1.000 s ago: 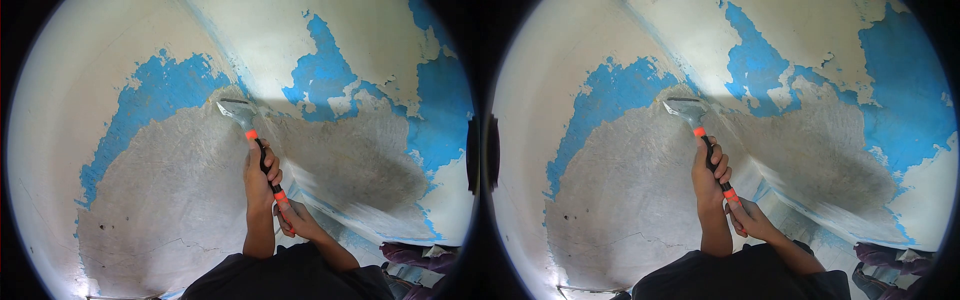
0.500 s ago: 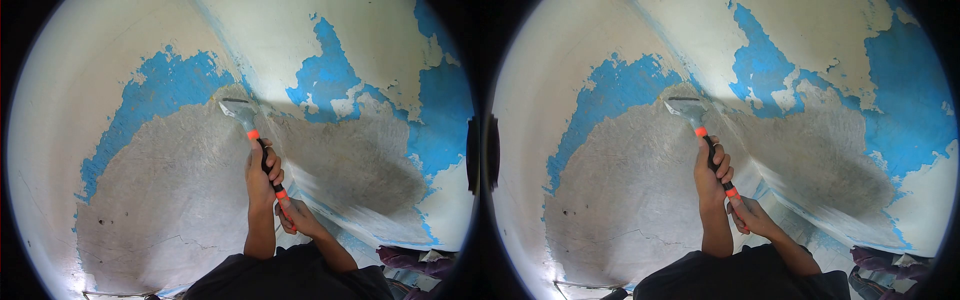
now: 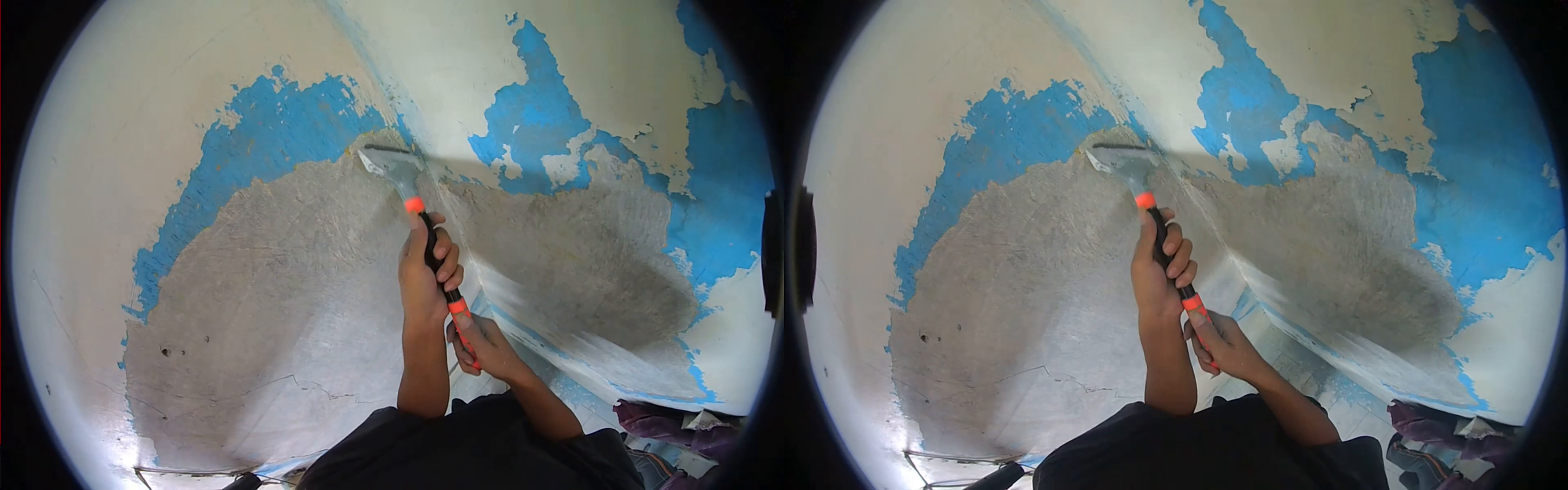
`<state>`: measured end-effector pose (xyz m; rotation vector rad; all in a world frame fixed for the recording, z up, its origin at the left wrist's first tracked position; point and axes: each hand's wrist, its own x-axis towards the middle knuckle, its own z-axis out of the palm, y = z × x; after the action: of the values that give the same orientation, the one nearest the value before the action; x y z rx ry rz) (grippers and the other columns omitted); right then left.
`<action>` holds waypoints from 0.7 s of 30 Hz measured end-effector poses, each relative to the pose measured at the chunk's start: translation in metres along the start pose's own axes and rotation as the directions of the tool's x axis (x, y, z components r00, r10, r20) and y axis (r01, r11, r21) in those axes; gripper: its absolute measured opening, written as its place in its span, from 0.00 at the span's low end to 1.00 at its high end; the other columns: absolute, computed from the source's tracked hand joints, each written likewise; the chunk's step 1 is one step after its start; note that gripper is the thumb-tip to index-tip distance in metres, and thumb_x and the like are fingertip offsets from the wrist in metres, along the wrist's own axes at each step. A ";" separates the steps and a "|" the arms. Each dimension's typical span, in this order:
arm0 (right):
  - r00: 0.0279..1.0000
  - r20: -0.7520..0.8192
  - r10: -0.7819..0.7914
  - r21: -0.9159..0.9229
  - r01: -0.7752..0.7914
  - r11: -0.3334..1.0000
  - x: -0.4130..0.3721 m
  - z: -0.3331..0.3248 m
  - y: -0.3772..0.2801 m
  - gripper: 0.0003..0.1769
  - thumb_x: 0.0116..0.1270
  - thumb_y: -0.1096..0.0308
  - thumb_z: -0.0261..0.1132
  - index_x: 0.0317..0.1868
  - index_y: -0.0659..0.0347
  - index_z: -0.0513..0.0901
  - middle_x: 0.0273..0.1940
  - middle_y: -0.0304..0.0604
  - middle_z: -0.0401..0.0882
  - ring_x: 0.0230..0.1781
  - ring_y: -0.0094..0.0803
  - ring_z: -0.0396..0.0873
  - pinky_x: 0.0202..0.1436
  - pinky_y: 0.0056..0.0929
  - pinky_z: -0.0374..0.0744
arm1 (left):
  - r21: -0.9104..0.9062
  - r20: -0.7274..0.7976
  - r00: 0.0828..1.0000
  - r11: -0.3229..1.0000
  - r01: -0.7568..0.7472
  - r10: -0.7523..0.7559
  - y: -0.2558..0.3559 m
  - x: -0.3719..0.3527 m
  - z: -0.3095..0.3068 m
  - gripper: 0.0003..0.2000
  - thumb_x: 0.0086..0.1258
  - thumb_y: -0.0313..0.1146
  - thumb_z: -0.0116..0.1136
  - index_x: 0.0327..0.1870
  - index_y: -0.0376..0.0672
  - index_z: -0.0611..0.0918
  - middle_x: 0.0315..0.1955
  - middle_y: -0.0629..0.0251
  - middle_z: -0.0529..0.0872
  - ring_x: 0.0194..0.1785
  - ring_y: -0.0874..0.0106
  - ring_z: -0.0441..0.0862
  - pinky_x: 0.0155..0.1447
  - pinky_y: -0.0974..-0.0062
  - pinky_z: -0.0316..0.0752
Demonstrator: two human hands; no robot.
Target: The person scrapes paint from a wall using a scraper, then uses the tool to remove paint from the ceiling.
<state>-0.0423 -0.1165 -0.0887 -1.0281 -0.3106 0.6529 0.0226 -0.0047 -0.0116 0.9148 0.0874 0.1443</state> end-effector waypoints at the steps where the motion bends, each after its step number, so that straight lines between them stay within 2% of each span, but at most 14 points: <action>1: 1.000 0.008 -0.003 -0.007 0.003 1.000 -0.003 0.001 0.004 0.27 0.80 0.46 0.44 0.39 0.65 0.72 0.16 0.33 0.61 0.10 0.20 0.60 0.15 0.23 0.60 | -0.006 -0.007 1.000 1.000 0.009 -0.009 -0.001 -0.001 -0.001 0.19 0.80 0.50 0.44 0.49 0.40 0.74 0.21 0.77 0.64 0.16 0.87 0.56 0.15 0.87 0.51; 10: 1.000 0.004 0.001 0.013 -0.001 1.000 -0.004 -0.001 0.005 0.27 0.79 0.45 0.45 0.38 0.64 0.72 0.15 0.32 0.61 0.10 0.20 0.60 0.15 0.23 0.60 | 0.021 -0.027 1.000 1.000 0.013 -0.012 -0.002 -0.001 0.000 0.19 0.80 0.50 0.44 0.49 0.41 0.74 0.21 0.77 0.64 0.16 0.87 0.56 0.14 0.86 0.51; 21: 1.000 -0.028 -0.004 -0.019 0.003 1.000 -0.001 -0.008 -0.004 0.28 0.79 0.45 0.45 0.36 0.63 0.71 0.15 0.33 0.62 0.09 0.20 0.60 0.14 0.22 0.59 | -0.005 0.026 1.000 1.000 -0.002 0.002 -0.005 0.008 0.005 0.20 0.79 0.51 0.45 0.49 0.41 0.74 0.20 0.77 0.65 0.15 0.86 0.56 0.14 0.86 0.50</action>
<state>-0.0377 -0.1239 -0.0891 -1.0537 -0.2949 0.6330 0.0314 -0.0102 -0.0130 0.9120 0.0614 0.1344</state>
